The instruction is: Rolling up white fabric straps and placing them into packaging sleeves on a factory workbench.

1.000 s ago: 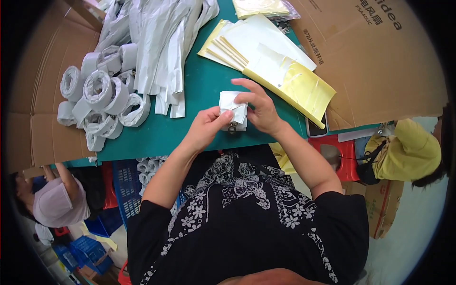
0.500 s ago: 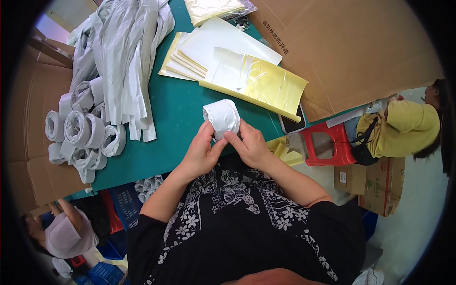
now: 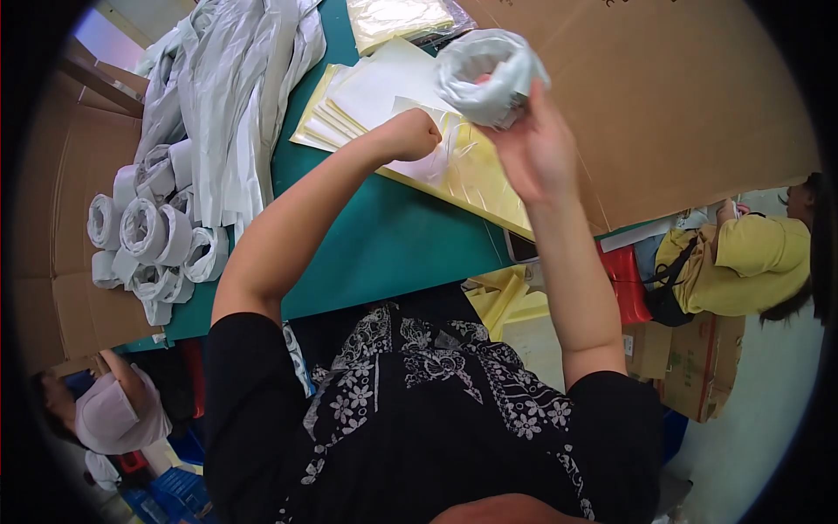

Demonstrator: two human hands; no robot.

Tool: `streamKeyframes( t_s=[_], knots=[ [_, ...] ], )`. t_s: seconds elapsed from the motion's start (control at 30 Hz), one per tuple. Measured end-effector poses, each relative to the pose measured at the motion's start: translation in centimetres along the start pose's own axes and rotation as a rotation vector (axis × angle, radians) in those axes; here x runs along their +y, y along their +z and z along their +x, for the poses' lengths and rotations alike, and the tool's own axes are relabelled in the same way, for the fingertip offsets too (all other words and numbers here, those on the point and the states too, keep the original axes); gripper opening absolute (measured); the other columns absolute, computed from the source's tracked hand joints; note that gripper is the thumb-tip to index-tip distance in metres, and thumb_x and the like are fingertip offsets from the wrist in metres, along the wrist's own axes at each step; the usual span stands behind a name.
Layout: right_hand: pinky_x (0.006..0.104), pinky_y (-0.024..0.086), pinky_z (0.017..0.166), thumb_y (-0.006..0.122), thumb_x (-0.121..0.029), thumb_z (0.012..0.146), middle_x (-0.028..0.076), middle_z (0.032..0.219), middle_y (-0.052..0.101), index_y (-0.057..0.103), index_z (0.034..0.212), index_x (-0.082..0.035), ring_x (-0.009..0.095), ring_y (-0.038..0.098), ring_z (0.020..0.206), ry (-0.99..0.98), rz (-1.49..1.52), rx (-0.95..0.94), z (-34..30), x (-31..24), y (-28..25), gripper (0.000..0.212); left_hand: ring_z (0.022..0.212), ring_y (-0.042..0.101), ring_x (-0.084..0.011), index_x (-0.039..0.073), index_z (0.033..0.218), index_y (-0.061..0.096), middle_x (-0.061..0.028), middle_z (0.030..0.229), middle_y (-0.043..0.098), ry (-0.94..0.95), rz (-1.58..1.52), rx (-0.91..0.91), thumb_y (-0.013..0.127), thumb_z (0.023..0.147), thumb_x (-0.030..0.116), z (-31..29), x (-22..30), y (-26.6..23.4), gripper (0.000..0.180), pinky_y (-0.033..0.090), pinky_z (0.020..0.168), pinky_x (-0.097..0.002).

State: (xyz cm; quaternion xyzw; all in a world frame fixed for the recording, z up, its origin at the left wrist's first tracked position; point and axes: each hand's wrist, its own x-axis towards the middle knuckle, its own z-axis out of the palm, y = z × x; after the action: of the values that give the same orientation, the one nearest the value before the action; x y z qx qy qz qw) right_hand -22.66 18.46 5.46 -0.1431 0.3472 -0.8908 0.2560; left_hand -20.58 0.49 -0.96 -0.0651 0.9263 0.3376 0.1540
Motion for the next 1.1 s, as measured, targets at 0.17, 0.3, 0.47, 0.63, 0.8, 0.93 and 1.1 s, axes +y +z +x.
streamKeyframes(
  t_s=[0.17, 0.3, 0.47, 0.63, 0.8, 0.93, 1.1],
  knots=[
    [0.0611, 0.030, 0.094, 0.034, -0.039, 0.097, 0.002, 0.128, 0.046, 0.037, 0.129, -0.018, 0.022, 0.045, 0.115, 0.097, -0.021, 0.163, 2.7, 4.9, -4.0, 0.038, 0.068, 0.061, -0.0260, 0.002, 0.082, 0.068, -0.0169, 0.074, 0.064, -0.009, -0.058, 0.125, 0.056, 0.074, 0.017, 1.8, -1.1, 2.0, 0.021, 0.048, 0.067, -0.0342],
    [0.0538, 0.036, 0.090, 0.034, -0.039, 0.097, 0.000, 0.122, 0.049, 0.040, 0.126, -0.019, 0.018, 0.048, 0.110, 0.012, -0.129, 0.273, 3.2, 7.0, -9.0, 0.036, 0.071, 0.064, -0.0292, 0.005, 0.079, 0.070, -0.0154, 0.077, 0.066, -0.073, 0.021, 0.271, 0.065, 0.070, 0.026, 0.9, 0.3, 3.1, 0.023, 0.050, 0.067, -0.0360],
    [0.0398, 0.042, 0.085, 0.036, -0.037, 0.097, 0.000, 0.114, 0.054, 0.043, 0.123, -0.017, 0.015, 0.052, 0.102, -0.098, -0.137, 0.184, 3.4, 8.0, -11.0, 0.033, 0.072, 0.065, -0.0264, 0.008, 0.074, 0.069, -0.0121, 0.077, 0.067, -0.047, 0.310, 0.366, 0.071, 0.068, 0.034, 1.4, 2.0, 3.5, 0.026, 0.051, 0.065, -0.0356],
    [0.0318, 0.045, 0.081, 0.040, -0.033, 0.097, 0.000, 0.109, 0.056, 0.045, 0.121, -0.013, 0.012, 0.054, 0.093, -0.155, -0.149, 0.191, 3.8, 8.3, -10.6, 0.032, 0.069, 0.064, -0.0244, 0.007, 0.076, 0.067, -0.0116, 0.072, 0.065, -0.147, 0.024, 0.197, 0.073, 0.066, 0.028, 2.4, 1.2, 2.9, 0.024, 0.049, 0.064, -0.0334],
    [0.0259, 0.044, 0.079, 0.043, -0.030, 0.096, 0.000, 0.105, 0.057, 0.049, 0.117, -0.008, 0.010, 0.053, 0.092, -0.190, -0.533, 0.117, 4.2, 9.0, -11.6, 0.031, 0.059, 0.055, -0.0119, 0.006, 0.072, 0.065, -0.0026, 0.066, 0.061, -0.041, -0.399, 0.040, 0.076, 0.068, 0.021, 1.6, -1.1, 1.6, 0.019, 0.043, 0.055, -0.0267],
    [0.0268, 0.043, 0.079, 0.043, -0.030, 0.096, 0.001, 0.100, 0.057, 0.051, 0.114, -0.005, 0.009, 0.052, 0.091, -0.204, -0.821, 0.014, 3.4, 8.4, -10.3, 0.032, 0.060, 0.048, -0.0074, 0.008, 0.072, 0.062, 0.0044, 0.068, 0.057, -0.035, -0.757, -0.079, 0.074, 0.074, 0.017, -1.0, -1.2, -1.3, 0.015, 0.038, 0.053, -0.0214],
    [0.0336, 0.044, 0.080, 0.054, -0.023, 0.089, 0.016, 0.098, 0.057, 0.053, 0.105, -0.001, 0.028, 0.055, 0.094, -0.393, -1.462, -0.192, 2.3, 8.5, -8.5, 0.027, 0.077, 0.060, -0.0114, 0.007, 0.090, 0.059, -0.0019, 0.086, 0.061, 0.216, -1.223, -0.053, 0.061, 0.085, 0.013, -2.7, -4.8, -4.7, 0.008, 0.049, 0.076, -0.0274]
  ],
)
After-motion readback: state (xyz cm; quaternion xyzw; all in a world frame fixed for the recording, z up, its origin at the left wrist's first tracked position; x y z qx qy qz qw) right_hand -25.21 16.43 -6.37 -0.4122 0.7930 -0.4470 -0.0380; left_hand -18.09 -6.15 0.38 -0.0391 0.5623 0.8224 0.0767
